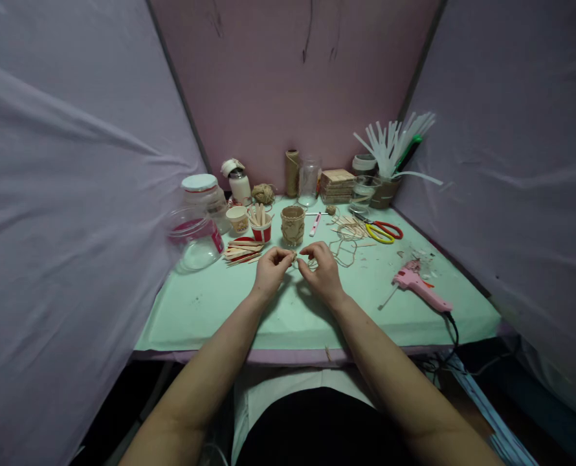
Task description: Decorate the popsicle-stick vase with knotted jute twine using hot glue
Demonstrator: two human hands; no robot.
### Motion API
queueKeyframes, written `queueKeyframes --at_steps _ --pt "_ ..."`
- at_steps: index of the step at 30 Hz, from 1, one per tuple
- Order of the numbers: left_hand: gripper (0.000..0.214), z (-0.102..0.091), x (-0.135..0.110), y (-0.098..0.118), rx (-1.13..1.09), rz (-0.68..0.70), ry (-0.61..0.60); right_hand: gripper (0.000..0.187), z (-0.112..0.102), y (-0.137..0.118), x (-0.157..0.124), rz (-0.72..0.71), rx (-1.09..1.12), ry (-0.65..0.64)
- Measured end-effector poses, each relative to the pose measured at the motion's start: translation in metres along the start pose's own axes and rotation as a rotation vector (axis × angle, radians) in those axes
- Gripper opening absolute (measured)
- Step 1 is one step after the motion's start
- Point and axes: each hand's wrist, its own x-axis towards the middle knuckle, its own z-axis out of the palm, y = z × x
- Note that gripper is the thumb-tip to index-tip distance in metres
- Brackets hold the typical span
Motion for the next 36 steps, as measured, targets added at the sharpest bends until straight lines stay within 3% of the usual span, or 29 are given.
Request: queueKeyframes --at_steps 3,7,13,17,22,25,31,36 --pt "0.020 0.0009 -0.0004 -0.0006 -0.006 0.021 -0.042 0.012 -0.0021 0.0027 0.0023 0.045 0.093 0.043" --pt "0.022 0.0012 0.0004 -0.0016 -0.038 -0.015 -0.139 0.024 -0.0041 0.0054 0.0049 0.100 0.205 -0.010" --pt "0.024 0.0008 0.0001 0.0031 -0.070 -0.061 -0.056 0.004 -0.0029 0.0023 0.0037 -0.012 0.143 -0.013" --pt "0.025 0.0014 0.0002 0.0026 -0.106 -0.083 -0.031 0.011 -0.0008 0.0016 0.0008 -0.108 0.075 -0.057" --pt "0.023 -0.0004 0.0011 -0.0014 -0.076 -0.060 -0.037 0.004 -0.0016 -0.0001 0.0002 -0.086 0.048 -0.068" --pt "0.022 -0.0012 0.0011 -0.0016 -0.044 -0.046 -0.042 0.007 -0.0044 -0.0027 0.0027 0.052 0.154 -0.038" --pt "0.022 0.0010 0.0020 -0.0020 -0.091 -0.103 -0.073 0.018 -0.0066 0.0000 0.0085 0.532 0.514 -0.027" --pt "0.023 0.0006 0.0032 -0.0048 -0.137 -0.136 -0.112 0.018 -0.0032 0.0059 0.0084 0.632 0.659 -0.040"
